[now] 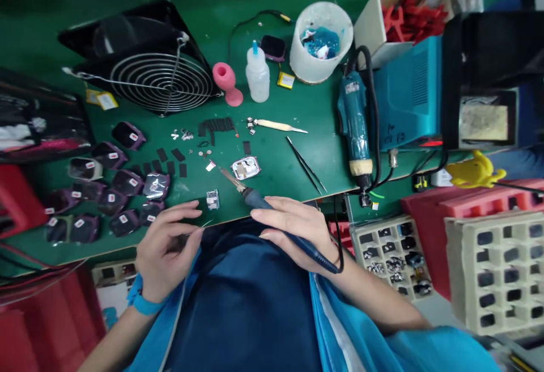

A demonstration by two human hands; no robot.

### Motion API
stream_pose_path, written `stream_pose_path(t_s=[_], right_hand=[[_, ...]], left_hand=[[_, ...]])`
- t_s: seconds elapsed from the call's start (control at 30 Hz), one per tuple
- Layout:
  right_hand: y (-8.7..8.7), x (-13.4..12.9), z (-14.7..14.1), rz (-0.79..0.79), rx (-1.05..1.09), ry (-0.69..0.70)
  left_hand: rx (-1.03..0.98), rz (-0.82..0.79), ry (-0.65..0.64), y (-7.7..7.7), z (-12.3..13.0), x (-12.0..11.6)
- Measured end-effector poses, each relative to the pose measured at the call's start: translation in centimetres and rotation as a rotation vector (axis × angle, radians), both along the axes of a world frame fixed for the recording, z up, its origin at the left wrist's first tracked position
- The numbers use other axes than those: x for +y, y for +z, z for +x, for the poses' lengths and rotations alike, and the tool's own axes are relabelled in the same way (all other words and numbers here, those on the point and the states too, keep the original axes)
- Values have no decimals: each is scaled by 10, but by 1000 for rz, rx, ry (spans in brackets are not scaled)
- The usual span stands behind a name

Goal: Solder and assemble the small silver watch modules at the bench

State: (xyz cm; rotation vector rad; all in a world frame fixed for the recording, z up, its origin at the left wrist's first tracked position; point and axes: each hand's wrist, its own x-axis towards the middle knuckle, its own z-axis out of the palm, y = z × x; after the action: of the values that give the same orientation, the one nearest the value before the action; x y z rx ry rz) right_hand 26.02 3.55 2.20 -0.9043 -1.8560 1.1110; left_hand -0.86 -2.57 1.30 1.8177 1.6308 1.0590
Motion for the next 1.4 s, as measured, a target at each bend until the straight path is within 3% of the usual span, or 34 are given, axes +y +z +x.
stream_pose_path(t_s=[0.2,0.3,0.4,0.57,0.67,0.77,0.93,1.13,1.4], right_hand=[[-6,-4,-10,204,-20,48],[-12,-10,-10,227,-15,101],[-15,-14,-10,228,-25,131],[-12,-15,-12,211,-29,88],[-7,-15,-15,216,-18,59],[2,-15,-19,193,26,46],[21,-18,-26,4,181,71],[28,-30,-38,-224,274,-44],[27,-35,-47,-244,255,-82]], left_hand=[[84,-243,-300,28,-27,10],[223,-152,-215,24,-27,20],[402,-21,-198,10,-18,30],[410,73,-192,-7,-5,37],[311,77,-158,1,3,31],[147,40,-116,19,15,19],[50,105,-138,44,32,-1],[65,163,-106,47,42,-5],[36,188,-136,46,43,-8]])
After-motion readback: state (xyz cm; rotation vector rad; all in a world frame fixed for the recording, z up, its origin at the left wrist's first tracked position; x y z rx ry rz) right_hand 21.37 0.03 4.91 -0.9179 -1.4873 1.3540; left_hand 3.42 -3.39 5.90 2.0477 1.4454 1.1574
